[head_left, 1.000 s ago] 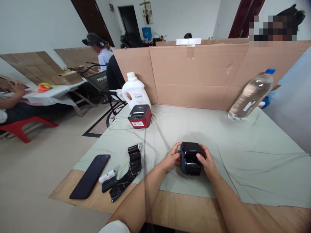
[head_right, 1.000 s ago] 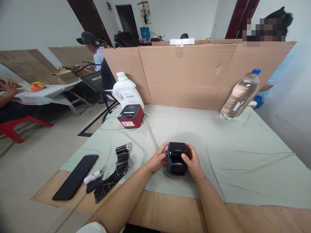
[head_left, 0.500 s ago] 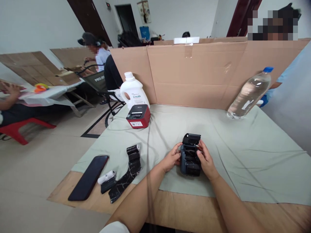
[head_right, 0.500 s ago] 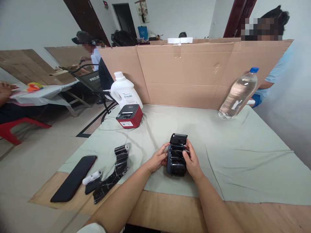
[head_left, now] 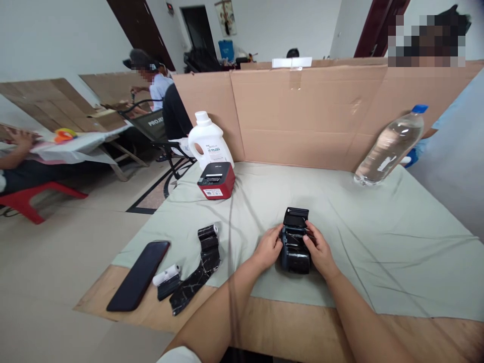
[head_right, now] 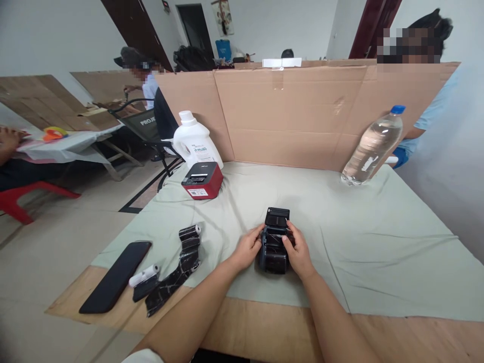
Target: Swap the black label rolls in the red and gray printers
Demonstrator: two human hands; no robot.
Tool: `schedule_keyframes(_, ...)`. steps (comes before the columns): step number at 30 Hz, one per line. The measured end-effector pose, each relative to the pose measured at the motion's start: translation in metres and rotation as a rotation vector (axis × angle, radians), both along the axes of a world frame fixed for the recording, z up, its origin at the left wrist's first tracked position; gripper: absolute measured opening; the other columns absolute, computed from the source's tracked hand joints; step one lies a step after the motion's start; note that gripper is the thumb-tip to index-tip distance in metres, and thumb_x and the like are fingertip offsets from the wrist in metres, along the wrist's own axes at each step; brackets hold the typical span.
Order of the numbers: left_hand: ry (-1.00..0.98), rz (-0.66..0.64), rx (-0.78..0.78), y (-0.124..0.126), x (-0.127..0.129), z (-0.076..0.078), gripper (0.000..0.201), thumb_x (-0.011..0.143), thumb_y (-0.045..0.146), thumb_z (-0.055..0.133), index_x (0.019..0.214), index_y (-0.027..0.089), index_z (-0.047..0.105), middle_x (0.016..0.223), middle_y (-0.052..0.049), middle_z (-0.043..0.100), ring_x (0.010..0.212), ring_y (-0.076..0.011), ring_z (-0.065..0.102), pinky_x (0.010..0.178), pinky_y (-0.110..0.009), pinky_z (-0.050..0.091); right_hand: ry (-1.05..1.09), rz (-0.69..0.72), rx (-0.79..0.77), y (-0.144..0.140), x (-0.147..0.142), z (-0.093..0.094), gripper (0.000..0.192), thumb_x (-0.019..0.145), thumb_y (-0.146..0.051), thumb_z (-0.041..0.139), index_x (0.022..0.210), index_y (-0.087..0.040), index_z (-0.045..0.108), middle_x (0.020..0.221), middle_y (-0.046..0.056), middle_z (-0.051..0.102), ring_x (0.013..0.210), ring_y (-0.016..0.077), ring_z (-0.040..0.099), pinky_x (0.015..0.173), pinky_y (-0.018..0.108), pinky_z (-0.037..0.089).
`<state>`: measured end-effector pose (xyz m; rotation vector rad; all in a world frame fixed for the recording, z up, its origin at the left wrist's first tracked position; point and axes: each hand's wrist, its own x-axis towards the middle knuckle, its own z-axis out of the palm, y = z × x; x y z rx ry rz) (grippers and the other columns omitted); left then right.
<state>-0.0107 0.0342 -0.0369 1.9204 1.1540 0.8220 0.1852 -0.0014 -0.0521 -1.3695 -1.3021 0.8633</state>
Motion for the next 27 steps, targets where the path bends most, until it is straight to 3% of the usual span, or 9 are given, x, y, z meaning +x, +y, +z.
schedule_keyframes(3,0.024,0.026,0.042,0.001,0.000,0.002,0.055,0.076,0.005,0.044,0.129,0.016,0.056,0.129,-0.010,0.060,0.116,-0.0217,0.055,0.106,-0.041,0.042,-0.031,-0.004,0.015,0.000,-0.001,0.003,0.051,0.088,-0.048,0.051,0.130,-0.020,0.053,0.125,0.012,0.059,0.113,0.0235,0.056,0.097,0.043,0.047)
schedule_keyframes(9,-0.017,0.068,-0.028,0.004,0.001,0.002,0.051,0.072,0.003,0.045,0.119,0.015,0.058,0.110,-0.008,0.064,0.082,-0.0146,0.059,0.087,-0.033,0.050,-0.164,-0.028,0.039,0.003,0.001,0.009,0.033,0.084,-0.047,0.052,0.097,-0.021,0.069,0.128,0.013,0.054,0.120,0.0268,0.052,0.089,0.040,0.050)
schedule_keyframes(14,-0.048,0.096,-0.092,0.006,0.000,0.000,0.050,0.070,0.001,0.045,0.116,0.016,0.056,0.109,-0.006,0.065,0.081,-0.0133,0.058,0.088,-0.031,0.049,-0.624,0.023,-0.057,0.009,0.001,0.033,0.027,0.082,-0.034,0.054,0.100,-0.023,0.070,0.133,0.012,0.051,0.127,0.0303,0.044,0.101,0.047,0.040)
schedule_keyframes(18,-0.040,0.096,-0.102,0.007,-0.001,-0.002,0.051,0.070,0.001,0.045,0.117,0.016,0.056,0.106,-0.005,0.065,0.082,-0.0134,0.058,0.088,-0.031,0.048,-0.970,0.158,-0.161,0.016,-0.005,0.065,0.027,0.080,-0.035,0.061,0.101,-0.022,0.072,0.128,0.016,0.055,0.122,0.0350,0.045,0.097,0.048,0.039)
schedule_keyframes(22,-0.017,0.089,-0.103,0.007,-0.001,-0.001,0.050,0.072,0.002,0.044,0.118,0.016,0.056,0.101,-0.004,0.066,0.078,-0.0134,0.057,0.088,-0.032,0.048,-1.114,0.255,-0.233,0.024,-0.009,0.082,0.030,0.077,-0.041,0.067,0.101,-0.025,0.073,0.117,0.016,0.060,0.120,0.0374,0.044,0.093,0.049,0.038)
schedule_keyframes(27,0.008,0.089,-0.072,0.006,-0.001,0.002,0.048,0.071,0.002,0.045,0.115,0.016,0.059,0.100,-0.004,0.066,0.080,-0.0148,0.058,0.087,-0.032,0.048,-1.156,0.281,-0.278,0.032,-0.009,0.079,0.031,0.074,-0.046,0.069,0.098,-0.027,0.074,0.116,0.017,0.060,0.117,0.0400,0.044,0.088,0.053,0.039)
